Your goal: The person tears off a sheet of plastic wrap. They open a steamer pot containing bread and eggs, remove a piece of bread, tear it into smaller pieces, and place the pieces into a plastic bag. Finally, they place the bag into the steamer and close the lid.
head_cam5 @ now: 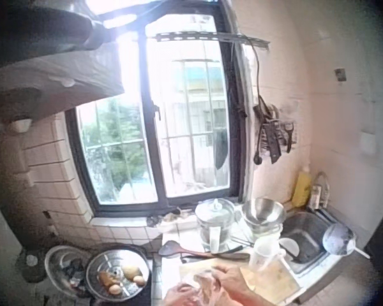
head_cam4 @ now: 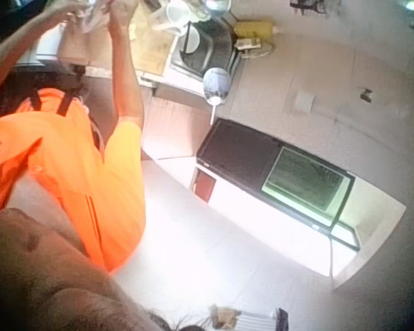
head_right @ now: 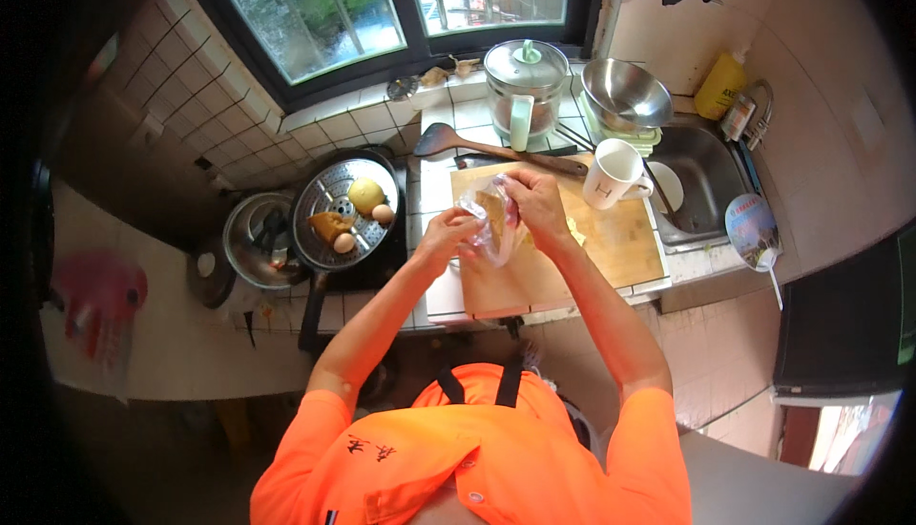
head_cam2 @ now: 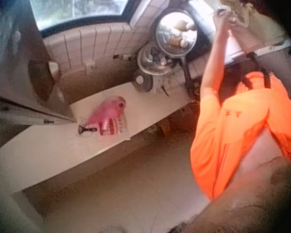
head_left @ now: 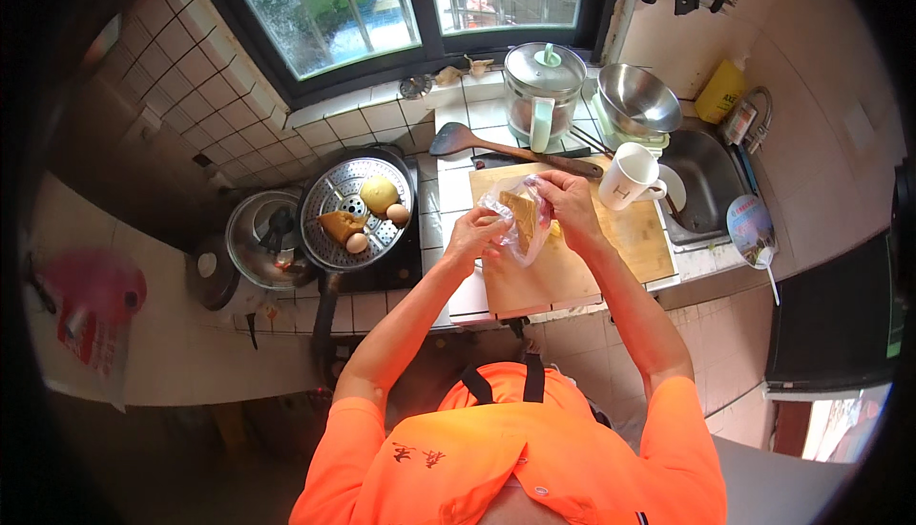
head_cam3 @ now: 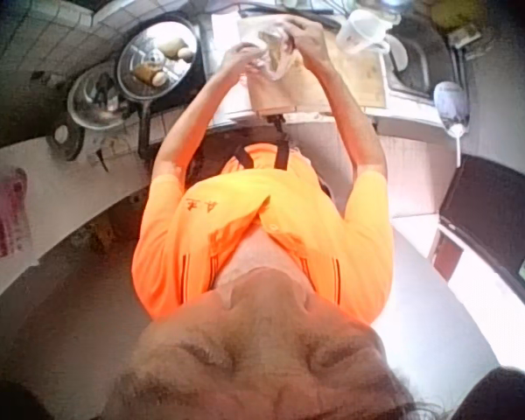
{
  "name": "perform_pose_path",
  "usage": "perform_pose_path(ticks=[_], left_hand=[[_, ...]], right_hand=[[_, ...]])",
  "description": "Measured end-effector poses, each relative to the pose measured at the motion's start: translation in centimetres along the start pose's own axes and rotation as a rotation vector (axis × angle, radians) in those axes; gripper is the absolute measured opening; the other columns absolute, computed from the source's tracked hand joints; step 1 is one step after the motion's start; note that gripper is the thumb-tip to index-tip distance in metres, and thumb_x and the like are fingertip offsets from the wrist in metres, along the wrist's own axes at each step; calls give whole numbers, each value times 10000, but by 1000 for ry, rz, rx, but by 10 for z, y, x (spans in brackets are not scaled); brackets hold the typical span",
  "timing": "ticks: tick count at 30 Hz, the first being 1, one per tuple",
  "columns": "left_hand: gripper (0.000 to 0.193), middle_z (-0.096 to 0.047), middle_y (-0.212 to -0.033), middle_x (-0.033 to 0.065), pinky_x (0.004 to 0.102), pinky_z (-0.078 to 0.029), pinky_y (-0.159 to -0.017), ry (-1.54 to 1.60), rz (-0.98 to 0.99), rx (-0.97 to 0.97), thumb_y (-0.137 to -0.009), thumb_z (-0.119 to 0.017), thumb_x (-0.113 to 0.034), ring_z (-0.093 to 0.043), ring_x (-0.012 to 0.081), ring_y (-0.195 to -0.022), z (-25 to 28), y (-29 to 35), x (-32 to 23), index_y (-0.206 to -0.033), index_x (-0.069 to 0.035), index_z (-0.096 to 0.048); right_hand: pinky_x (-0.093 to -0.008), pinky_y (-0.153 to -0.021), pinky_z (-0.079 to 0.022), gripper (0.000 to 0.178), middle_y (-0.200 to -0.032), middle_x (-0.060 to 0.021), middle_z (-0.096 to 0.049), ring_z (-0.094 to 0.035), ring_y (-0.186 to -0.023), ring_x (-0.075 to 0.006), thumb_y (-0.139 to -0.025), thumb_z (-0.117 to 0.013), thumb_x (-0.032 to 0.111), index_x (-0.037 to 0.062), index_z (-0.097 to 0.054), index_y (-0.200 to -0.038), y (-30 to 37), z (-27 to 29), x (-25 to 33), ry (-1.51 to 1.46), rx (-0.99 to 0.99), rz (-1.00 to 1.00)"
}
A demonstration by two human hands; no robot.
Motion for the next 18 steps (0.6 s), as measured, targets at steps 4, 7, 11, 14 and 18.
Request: perform_pose_path(ticks=[4,7,11,14,18], left_hand=[[34,-606,-664,32,222,-449,-452,-65,-143,-219,-743,-620,-37,-549,97,-538,11,-11,15,-758,-10,-635],[56,-609,-675,51,223,-462,-442,32,-167,-230,-738,-609,-20,-569,107,-563,19,-13,18,-786,-2,-631],[406,-607,-837,90,267,-509,-453,256,-25,-188,-810,-656,-293,-617,162,-612,9,5,-8,-1070,-4,-540],[545,-581,-840,80,244,-474,-394,67,0,-206,-808,-658,-416,-604,148,-597,2,3,-10,-1112,9,-500],[408,-628,-782,76,252,-465,-432,-183,-19,-216,-772,-699,-335,-594,129,-582,3,-12,7,-962,16,-613]], right_hand=[[-188,-426,-394,161,-635,5,-571,-490,-474,-53,-873,-561,113,-18,-650,-903,-5,9,2,-9,13,-30],[-197,-408,-390,161,-615,0,-556,-490,-456,-65,-877,-543,103,-20,-644,-898,-10,17,7,-25,5,-28],[-215,-373,-384,163,-578,-13,-538,-483,-416,-85,-885,-520,97,-19,-633,-896,-18,31,5,-31,9,-42],[-213,-381,-400,180,-585,-15,-542,-481,-417,-82,-894,-527,121,-15,-633,-943,-16,33,-3,11,59,-95],[-211,-388,-397,191,-587,-13,-525,-477,-429,-81,-894,-519,128,-15,-627,-961,-7,30,1,-10,70,-112]])
Point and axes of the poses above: each hand's wrist, its own y-axis away from the middle knuckle, its own z-axis out of the back of the hand, x = y × z, the point moved 1 cm from there along -y, towards the middle knuckle
